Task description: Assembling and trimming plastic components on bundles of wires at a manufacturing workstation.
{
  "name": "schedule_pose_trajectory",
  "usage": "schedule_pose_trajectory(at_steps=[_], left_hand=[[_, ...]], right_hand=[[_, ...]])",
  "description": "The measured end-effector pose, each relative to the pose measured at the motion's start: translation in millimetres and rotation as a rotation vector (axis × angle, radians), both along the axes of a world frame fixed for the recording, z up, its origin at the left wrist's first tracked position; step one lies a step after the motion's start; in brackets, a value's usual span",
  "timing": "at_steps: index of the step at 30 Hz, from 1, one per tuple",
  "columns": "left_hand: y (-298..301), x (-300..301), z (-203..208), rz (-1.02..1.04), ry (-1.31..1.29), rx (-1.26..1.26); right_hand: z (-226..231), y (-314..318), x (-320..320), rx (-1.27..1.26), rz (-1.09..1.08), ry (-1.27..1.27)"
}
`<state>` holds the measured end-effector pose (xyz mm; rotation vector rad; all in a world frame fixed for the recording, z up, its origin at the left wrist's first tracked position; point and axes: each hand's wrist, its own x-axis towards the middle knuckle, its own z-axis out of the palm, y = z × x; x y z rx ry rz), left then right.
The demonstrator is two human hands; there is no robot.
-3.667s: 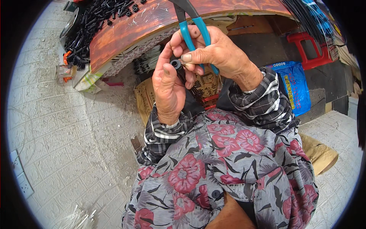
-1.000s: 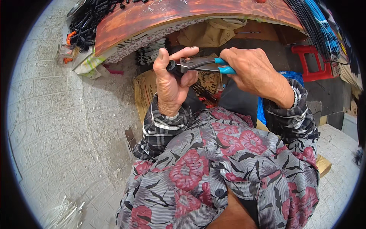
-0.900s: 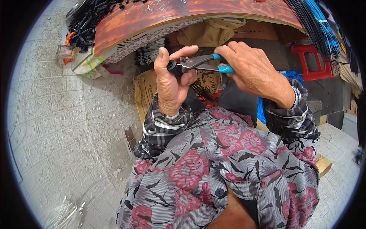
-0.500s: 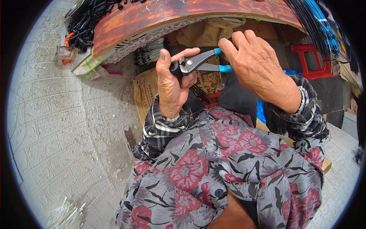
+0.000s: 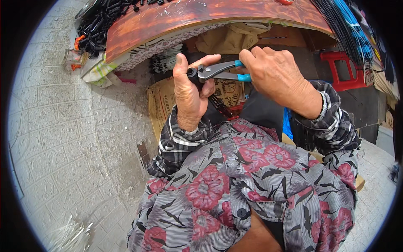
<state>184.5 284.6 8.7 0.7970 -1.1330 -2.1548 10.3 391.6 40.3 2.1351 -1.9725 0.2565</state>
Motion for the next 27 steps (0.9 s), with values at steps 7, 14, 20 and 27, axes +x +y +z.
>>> schedule_pose_trajectory(at_steps=[7,14,20,27], left_hand=[[-4,7,4,-0.030,0.025,-0.015],[-3,7,3,-0.112,-0.010,-0.062],[-13,-5,1,-0.079,0.009,-0.034],[-42,-6,1,-0.030,0.198,-0.084]], right_hand=[[0,11,-1,-0.023,0.062,-0.191],[22,7,-7,0.039,0.073,-0.019],[28,-2,7,0.016,0.001,0.088],[8,-43,-10,0.044,-0.072,-0.126]])
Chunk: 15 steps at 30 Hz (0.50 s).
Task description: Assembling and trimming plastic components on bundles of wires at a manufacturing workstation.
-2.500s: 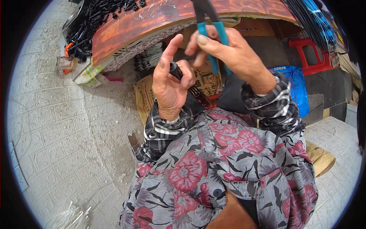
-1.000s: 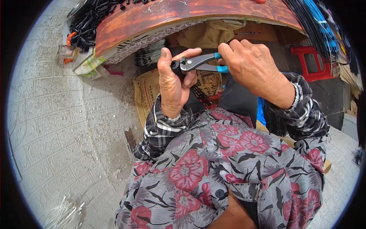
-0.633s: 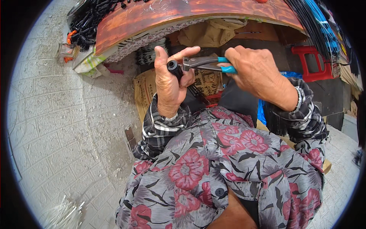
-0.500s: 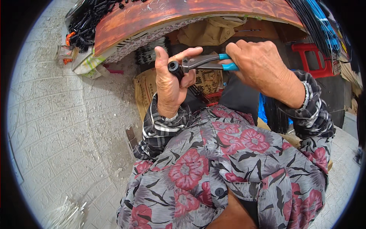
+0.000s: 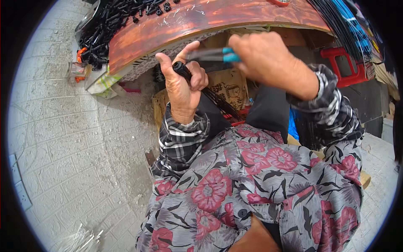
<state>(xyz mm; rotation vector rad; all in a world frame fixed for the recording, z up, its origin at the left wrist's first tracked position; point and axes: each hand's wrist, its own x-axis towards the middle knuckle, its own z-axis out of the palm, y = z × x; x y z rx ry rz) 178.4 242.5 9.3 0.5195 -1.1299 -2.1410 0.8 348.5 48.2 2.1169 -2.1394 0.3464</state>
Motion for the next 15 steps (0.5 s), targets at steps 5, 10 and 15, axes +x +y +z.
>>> schedule_pose_trajectory(at_steps=[5,10,15], left_hand=[[-14,8,-3,-0.070,0.062,-0.013],[-18,7,-9,-0.276,0.250,-0.030],[-10,9,-2,-0.224,0.335,0.001]], right_hand=[[-3,-39,-72,-0.112,-0.197,-0.057],[-49,-73,-119,-0.195,-0.353,0.056],[-54,-66,-60,-0.372,-0.178,0.013]])
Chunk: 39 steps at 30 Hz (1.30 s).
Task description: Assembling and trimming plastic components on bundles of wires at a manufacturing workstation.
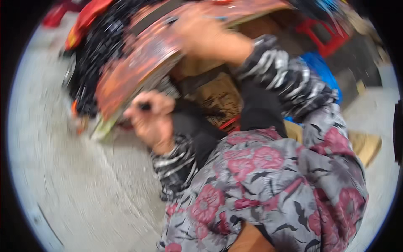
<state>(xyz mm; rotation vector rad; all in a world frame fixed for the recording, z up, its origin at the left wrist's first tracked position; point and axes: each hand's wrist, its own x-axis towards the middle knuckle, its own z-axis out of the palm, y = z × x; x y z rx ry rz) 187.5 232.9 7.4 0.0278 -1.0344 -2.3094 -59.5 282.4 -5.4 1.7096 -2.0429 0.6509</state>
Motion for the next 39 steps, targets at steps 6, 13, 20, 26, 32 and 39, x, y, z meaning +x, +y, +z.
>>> schedule_pose_trajectory(at_steps=[6,13,20,26,32,39], left_hand=[[15,-10,43,0.203,-0.026,-0.162],[46,-35,84,-0.070,0.069,-0.572],[35,-44,57,-0.191,-0.113,-0.419],[66,-49,29,-0.125,-0.423,-0.430],[96,-77,11,-0.010,-0.730,-0.501],[99,-100,8,-0.012,-0.793,-0.392]], right_hand=[[-49,71,118,0.113,0.331,-0.503],[-64,59,73,-0.244,0.072,-0.324],[-114,188,-47,-0.044,-0.336,-0.197],[-265,347,-134,0.351,-0.747,-0.396],[-343,478,-140,0.685,-1.171,-0.685],[-359,501,-102,0.927,-1.282,-1.073]])
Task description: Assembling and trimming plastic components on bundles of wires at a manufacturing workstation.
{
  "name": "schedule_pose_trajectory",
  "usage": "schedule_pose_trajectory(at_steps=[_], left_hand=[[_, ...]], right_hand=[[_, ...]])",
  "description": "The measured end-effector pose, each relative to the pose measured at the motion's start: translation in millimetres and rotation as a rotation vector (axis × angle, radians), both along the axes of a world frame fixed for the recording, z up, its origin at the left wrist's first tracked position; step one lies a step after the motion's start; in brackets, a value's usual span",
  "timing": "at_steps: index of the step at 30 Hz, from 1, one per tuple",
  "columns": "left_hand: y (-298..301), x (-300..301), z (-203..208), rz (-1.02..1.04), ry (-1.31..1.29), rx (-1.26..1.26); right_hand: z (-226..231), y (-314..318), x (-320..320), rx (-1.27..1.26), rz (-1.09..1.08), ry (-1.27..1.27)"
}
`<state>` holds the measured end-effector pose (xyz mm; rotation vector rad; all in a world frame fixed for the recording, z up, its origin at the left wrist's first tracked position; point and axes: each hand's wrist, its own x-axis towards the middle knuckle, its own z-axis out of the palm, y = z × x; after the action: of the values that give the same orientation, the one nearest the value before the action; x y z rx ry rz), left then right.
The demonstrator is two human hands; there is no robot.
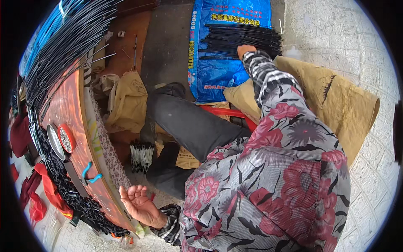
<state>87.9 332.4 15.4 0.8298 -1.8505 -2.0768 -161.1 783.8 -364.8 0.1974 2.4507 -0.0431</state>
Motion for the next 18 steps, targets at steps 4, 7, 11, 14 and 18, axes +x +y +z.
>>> schedule_pose_trajectory(at_steps=[4,7,11,14,18], left_hand=[[-2,-7,3,0.016,-0.005,-0.034],[-14,-5,5,-0.058,0.047,0.054],[-39,25,12,0.078,0.072,-0.004],[-52,30,18,0.182,0.041,0.026],[-89,61,5,0.198,0.158,0.125]], right_hand=[[-18,-21,42,-0.065,-0.083,-0.131],[-8,-24,61,-0.125,-0.110,-0.114],[14,-96,78,-0.295,0.077,-0.041],[66,-146,71,-0.372,0.356,0.195],[230,-272,57,-0.649,0.388,-0.191]])
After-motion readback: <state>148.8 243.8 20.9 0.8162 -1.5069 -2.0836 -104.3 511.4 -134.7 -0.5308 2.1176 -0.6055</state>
